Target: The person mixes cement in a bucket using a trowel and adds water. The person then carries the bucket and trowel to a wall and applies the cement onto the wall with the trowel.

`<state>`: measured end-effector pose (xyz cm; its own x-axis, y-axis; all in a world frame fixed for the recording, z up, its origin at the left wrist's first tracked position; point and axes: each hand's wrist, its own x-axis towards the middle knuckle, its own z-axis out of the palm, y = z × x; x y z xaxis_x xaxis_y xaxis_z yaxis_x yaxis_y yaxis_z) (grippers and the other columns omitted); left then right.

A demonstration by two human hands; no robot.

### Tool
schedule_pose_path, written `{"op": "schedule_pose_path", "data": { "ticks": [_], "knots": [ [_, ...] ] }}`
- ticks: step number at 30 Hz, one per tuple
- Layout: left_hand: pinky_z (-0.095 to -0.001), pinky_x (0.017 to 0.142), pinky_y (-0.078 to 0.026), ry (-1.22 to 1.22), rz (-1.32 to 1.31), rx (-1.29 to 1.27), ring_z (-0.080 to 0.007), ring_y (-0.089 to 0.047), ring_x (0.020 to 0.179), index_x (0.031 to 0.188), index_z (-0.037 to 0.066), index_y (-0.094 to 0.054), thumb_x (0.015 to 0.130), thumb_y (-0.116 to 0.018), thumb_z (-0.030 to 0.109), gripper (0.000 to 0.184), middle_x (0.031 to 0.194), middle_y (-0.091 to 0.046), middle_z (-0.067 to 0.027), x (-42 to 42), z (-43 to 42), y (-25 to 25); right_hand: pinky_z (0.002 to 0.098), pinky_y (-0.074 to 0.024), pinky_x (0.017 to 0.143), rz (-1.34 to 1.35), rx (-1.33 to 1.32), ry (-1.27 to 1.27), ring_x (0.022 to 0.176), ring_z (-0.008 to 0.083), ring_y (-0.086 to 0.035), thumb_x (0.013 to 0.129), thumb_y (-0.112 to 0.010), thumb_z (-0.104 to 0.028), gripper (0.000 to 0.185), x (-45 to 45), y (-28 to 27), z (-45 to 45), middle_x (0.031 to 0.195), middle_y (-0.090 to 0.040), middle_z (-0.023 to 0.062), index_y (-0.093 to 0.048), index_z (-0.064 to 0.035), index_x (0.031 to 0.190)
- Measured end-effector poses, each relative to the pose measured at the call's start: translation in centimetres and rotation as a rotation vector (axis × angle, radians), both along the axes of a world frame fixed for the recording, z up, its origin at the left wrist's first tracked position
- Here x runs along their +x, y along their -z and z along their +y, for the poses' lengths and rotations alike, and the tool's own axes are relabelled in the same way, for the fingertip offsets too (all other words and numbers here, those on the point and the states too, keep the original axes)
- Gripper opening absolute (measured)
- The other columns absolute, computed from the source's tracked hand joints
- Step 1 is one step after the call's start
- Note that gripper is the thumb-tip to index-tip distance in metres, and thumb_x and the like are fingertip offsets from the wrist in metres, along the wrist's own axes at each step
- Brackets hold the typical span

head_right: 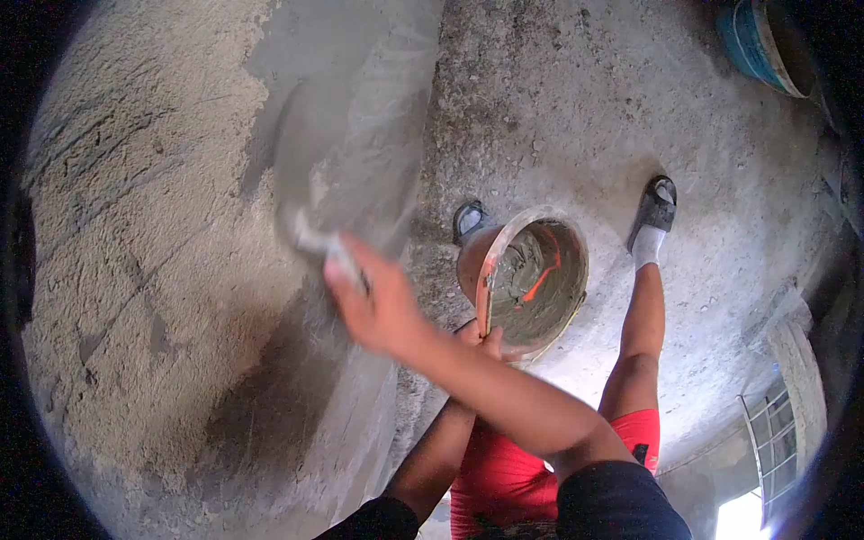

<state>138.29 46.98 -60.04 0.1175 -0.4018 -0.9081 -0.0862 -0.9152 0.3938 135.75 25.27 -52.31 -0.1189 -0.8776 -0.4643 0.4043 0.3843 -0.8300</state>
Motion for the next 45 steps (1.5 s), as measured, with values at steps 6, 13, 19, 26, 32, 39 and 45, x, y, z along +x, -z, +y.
{"op": "schedule_pose_path", "data": {
  "ticks": [6,13,19,26,32,39,45],
  "knots": [
    [-0.0344,0.079,-0.056,0.143,-0.055,0.120,-0.0131,-0.063,0.085,0.130,-0.001,-0.061,0.096,-0.067,0.011,0.036,0.101,-0.068,-0.0032,0.3,-1.0,-0.5,0.0303,-0.0487,0.062,-0.088,0.105,0.062,0.066,0.0111,-0.059,0.104,-0.057,-0.023,0.034,-1.6,1.2,1.5,0.081,-0.064,0.0010,-0.063,0.0024,0.126],
    [-0.0336,0.070,-0.058,0.293,-0.100,-0.177,-0.0160,-0.065,0.076,0.123,-0.001,-0.064,0.095,-0.068,0.010,0.030,0.103,-0.070,-0.0075,1.9,1.6,1.8,0.0325,-0.0514,0.066,0.048,-0.210,0.039,0.071,0.0122,-0.061,0.104,-0.057,-0.019,0.030,-0.8,-3.6,-0.8,0.078,-0.064,0.0075,-0.062,0.0012,0.125],
    [-0.0319,0.052,-0.061,0.046,-0.065,-0.210,-0.0158,-0.065,0.070,0.125,-0.003,-0.058,0.096,-0.065,0.005,0.031,0.100,-0.068,-0.0075,1.8,4.3,4.0,0.0369,-0.0539,0.072,-0.042,-0.051,-0.088,0.075,0.0208,-0.066,0.101,-0.061,-0.015,0.035,-2.9,-0.4,-0.6,0.086,-0.067,0.0143,-0.059,0.0021,0.131],
    [-0.0274,0.063,-0.049,0.234,-0.195,-0.247,-0.0078,-0.058,0.072,0.089,-0.004,-0.067,0.087,-0.063,-0.004,0.005,0.078,-0.065,0.0006,-0.5,-1.9,0.4,0.0378,-0.0560,0.087,-0.054,-0.264,-0.074,0.097,0.0303,-0.072,0.095,-0.068,-0.010,0.042,0.7,-6.7,5.5,0.110,-0.070,0.0238,-0.059,0.0005,0.134],
    [-0.0277,0.066,-0.048,0.104,-0.316,-0.466,-0.0085,-0.056,0.071,0.086,-0.004,-0.067,0.081,-0.065,-0.004,0.005,0.076,-0.065,0.0019,-3.3,-3.4,-5.4,0.0386,-0.0562,0.086,0.147,-0.069,-0.557,0.095,0.0195,-0.072,0.095,-0.070,-0.015,0.042,-16.4,-7.2,15.6,0.110,-0.074,0.0137,-0.061,-0.0038,0.135],
    [-0.0374,0.056,-0.044,0.187,-0.386,-0.667,-0.0134,-0.052,0.060,0.073,-0.002,-0.058,0.076,-0.065,0.003,0.008,0.061,-0.055,-0.0051,-4.6,-7.0,-17.5,0.0320,-0.0511,0.051,-0.685,0.570,-0.507,0.061,0.0192,-0.060,0.107,-0.049,-0.039,0.045,-41.7,-19.2,16.5,0.098,-0.062,0.0124,-0.047,-0.0088,0.140],
    [-0.0378,0.056,-0.044,0.055,-0.389,-0.858,-0.0139,-0.053,0.057,0.069,-0.004,-0.058,0.071,-0.063,0.002,0.008,0.057,-0.055,-0.0075,-7.0,-10.0,-30.6,0.0278,-0.0408,0.037,-0.777,0.409,-0.513,0.047,0.0156,-0.050,0.105,-0.051,-0.042,0.058,-46.0,-29.4,17.9,0.090,-0.058,0.0125,-0.042,-0.0041,0.147]
  ]
}}
